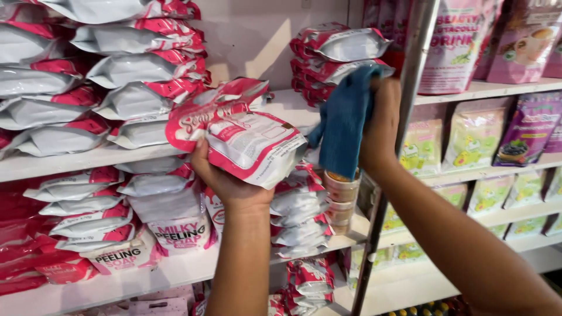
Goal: The person wipes the packaging of 'Beauty White Soap' with a blue cloth, then places the packages back on the shelf. The person repeats this process for multiple packages, ensuring they are clean and neatly arranged.
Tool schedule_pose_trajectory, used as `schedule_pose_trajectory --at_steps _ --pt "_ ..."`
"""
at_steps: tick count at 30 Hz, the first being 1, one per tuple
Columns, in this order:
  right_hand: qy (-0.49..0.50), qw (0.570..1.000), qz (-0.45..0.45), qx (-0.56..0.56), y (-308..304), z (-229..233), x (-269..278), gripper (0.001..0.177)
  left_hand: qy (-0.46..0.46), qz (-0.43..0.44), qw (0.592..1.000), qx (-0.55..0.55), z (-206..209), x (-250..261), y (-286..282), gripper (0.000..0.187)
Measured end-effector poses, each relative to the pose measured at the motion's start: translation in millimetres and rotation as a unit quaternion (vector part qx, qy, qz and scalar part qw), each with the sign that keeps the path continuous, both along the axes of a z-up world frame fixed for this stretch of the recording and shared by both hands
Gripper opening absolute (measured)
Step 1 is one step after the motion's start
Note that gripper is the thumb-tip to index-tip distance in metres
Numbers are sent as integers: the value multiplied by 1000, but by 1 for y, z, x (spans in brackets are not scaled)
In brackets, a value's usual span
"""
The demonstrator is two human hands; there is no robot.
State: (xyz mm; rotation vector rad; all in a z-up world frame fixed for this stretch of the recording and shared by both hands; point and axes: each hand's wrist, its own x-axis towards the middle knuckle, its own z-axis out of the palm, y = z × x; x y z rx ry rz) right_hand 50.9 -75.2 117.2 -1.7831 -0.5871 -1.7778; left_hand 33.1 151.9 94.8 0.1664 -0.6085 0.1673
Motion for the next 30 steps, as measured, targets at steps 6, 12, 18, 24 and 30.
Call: schedule_pose_trajectory --at_steps 6,12,18,24,30 --pt "65 996 62 -4 35 30 109 60 -150 -50 982 100 48 29 39 65" --pt "218 928 -198 -229 58 15 185 36 -34 -15 996 83 80 76 45 58" --pt "468 872 36 -140 21 66 150 49 -10 47 991 122 106 133 24 61" --pt "347 866 359 -19 45 116 32 54 -1 319 928 193 132 155 -25 92" --pt "355 918 49 -168 54 122 49 101 138 337 850 380 153 156 -50 120"
